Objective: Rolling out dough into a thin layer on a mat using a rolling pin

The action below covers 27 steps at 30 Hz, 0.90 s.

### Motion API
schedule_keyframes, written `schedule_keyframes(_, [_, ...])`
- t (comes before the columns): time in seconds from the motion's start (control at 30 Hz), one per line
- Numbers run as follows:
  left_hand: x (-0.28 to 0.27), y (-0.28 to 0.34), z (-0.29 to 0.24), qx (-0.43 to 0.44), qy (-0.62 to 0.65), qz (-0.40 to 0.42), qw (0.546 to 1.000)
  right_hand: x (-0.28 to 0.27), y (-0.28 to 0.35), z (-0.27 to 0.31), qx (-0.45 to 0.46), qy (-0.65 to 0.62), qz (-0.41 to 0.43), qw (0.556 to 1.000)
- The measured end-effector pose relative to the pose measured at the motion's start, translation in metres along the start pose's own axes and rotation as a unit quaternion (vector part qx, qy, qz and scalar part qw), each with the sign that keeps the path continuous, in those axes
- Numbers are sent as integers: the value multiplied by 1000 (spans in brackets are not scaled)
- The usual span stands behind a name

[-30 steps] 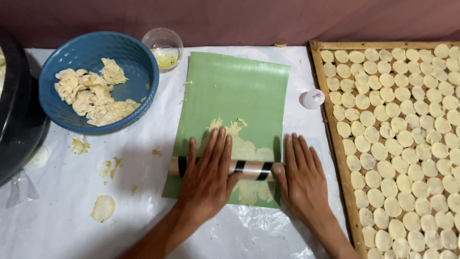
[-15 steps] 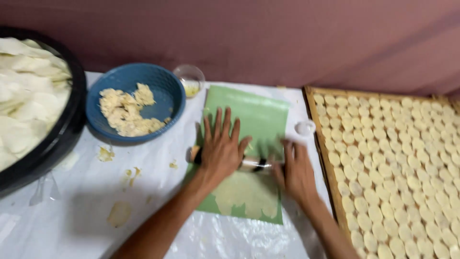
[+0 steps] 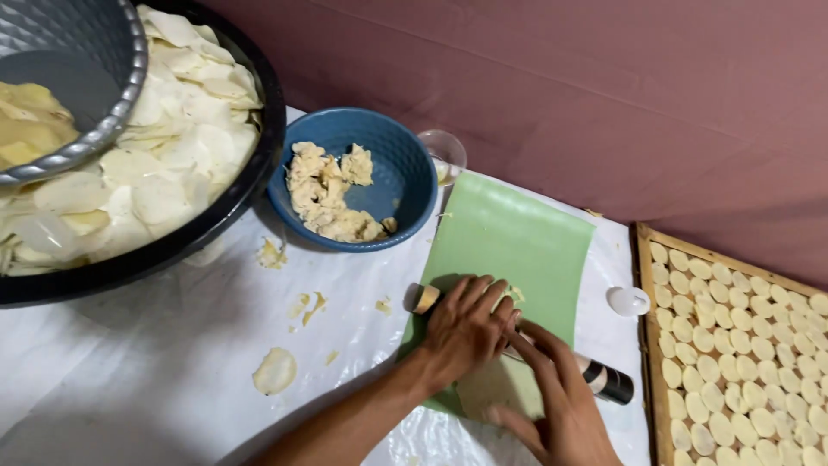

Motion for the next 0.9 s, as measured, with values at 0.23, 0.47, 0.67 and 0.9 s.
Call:
schedule_keyframes(0.23, [47,31,36,-36,-96,156,983,49,-213,55,-69,-63,-107,990])
schedule_keyframes(0.47, [-1,0,6,-6,-19,97,995,184,-333,17,-13,14,-11,1000])
schedule_keyframes(0.67, [-7,-6,-6,39,-13,65,997,182,-333,28,-44,66,-36,996])
schedule_keyframes(0.9, [-1,-6,-2,22,9,11,1000,206,-334,27,-73,191,-10,979])
Point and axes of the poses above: each hand's wrist, its own y-axis away from the middle knuckle, its own x-axis out of the palm, z = x × y, the point moved 5 cm from there along -y, towards the middle knuckle, and after that the axes turned 4 degrees about y, right-handed, at the moved point
